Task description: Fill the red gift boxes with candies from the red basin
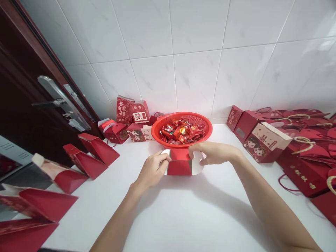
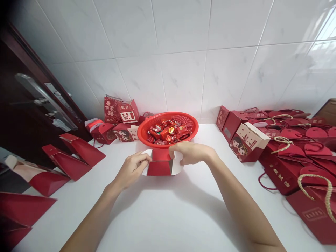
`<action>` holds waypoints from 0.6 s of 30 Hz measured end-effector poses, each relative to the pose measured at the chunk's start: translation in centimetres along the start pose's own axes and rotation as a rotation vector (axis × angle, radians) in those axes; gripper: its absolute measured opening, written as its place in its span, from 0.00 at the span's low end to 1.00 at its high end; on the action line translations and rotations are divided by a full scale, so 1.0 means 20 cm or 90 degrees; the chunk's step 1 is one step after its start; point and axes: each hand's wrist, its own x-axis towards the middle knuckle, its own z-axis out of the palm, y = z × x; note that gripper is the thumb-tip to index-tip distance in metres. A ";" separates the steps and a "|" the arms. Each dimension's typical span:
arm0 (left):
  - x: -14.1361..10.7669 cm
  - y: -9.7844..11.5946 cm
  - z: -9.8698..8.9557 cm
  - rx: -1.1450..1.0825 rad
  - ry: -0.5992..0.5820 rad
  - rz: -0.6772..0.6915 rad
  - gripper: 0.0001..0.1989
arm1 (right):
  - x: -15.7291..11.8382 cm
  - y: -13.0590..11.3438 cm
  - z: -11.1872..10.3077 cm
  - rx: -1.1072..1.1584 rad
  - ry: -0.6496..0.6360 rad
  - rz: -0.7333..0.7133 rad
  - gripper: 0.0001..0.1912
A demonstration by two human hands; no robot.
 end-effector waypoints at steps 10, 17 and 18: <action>0.04 -0.03 0.01 -0.147 -0.003 -0.088 0.19 | -0.01 -0.08 0.01 -0.036 -0.011 -0.047 0.23; 0.05 0.00 -0.02 -0.256 -0.109 -0.110 0.14 | -0.04 -0.14 0.01 -0.035 -0.003 -0.096 0.28; 0.04 0.00 -0.03 -0.285 -0.137 -0.112 0.15 | -0.04 -0.15 0.01 -0.045 -0.009 -0.093 0.27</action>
